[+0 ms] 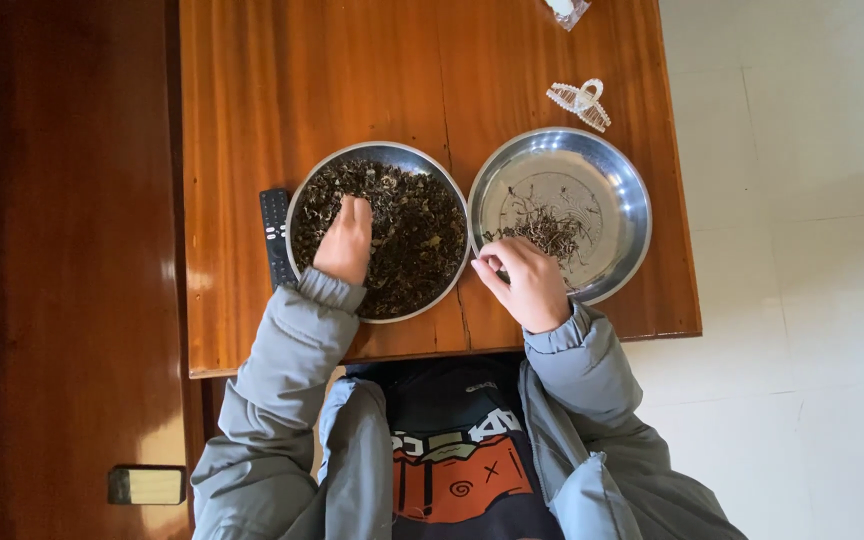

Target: Sorting through dried tea leaves to remove stems and debris by hand into separate metal trays.

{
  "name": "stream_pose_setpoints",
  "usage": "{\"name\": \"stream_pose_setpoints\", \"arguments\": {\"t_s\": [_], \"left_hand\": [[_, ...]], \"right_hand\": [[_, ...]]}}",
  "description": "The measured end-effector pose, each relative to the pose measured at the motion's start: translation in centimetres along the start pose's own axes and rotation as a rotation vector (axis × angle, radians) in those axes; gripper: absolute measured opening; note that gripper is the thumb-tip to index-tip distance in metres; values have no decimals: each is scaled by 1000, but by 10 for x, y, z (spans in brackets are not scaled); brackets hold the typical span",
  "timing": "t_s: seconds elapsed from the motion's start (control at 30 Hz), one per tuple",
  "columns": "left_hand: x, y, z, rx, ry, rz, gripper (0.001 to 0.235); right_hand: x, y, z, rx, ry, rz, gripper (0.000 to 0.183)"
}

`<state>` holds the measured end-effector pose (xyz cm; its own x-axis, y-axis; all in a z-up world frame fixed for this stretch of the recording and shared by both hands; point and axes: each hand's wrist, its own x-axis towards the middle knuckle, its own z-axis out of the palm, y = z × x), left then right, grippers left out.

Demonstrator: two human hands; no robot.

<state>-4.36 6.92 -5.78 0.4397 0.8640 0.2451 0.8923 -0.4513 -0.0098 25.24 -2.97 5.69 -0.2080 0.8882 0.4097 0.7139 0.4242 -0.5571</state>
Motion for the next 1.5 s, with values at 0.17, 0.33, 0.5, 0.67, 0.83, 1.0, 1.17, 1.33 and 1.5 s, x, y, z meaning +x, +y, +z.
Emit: {"name": "stream_pose_setpoints", "arguments": {"t_s": [0.17,0.33,0.5,0.67,0.83,1.0,1.17,1.33,1.5], "left_hand": [[-4,58,-72,-43,-28,127,15],[-4,120,-52,-178,125,160,24],[14,160,-42,-379,124,133,10],[25,178,-49,-478,114,176,2],[36,194,-46,-497,177,165,19],[41,218,-2,-427,219,100,21],[51,224,1,-496,113,165,12],[55,226,-40,-446,31,136,29],[49,222,-53,-640,46,163,40]], "right_hand": [[4,-7,-2,55,-30,29,7],[9,-11,-2,112,-50,35,12],[3,-2,-12,114,6,81,8],[-11,22,-22,101,43,138,4],[-19,33,-36,72,83,190,3],[-21,38,-53,-4,168,234,8],[-27,52,-51,-66,195,244,13],[-24,43,-61,-264,163,243,20],[-32,55,-54,-273,190,193,17]]}}
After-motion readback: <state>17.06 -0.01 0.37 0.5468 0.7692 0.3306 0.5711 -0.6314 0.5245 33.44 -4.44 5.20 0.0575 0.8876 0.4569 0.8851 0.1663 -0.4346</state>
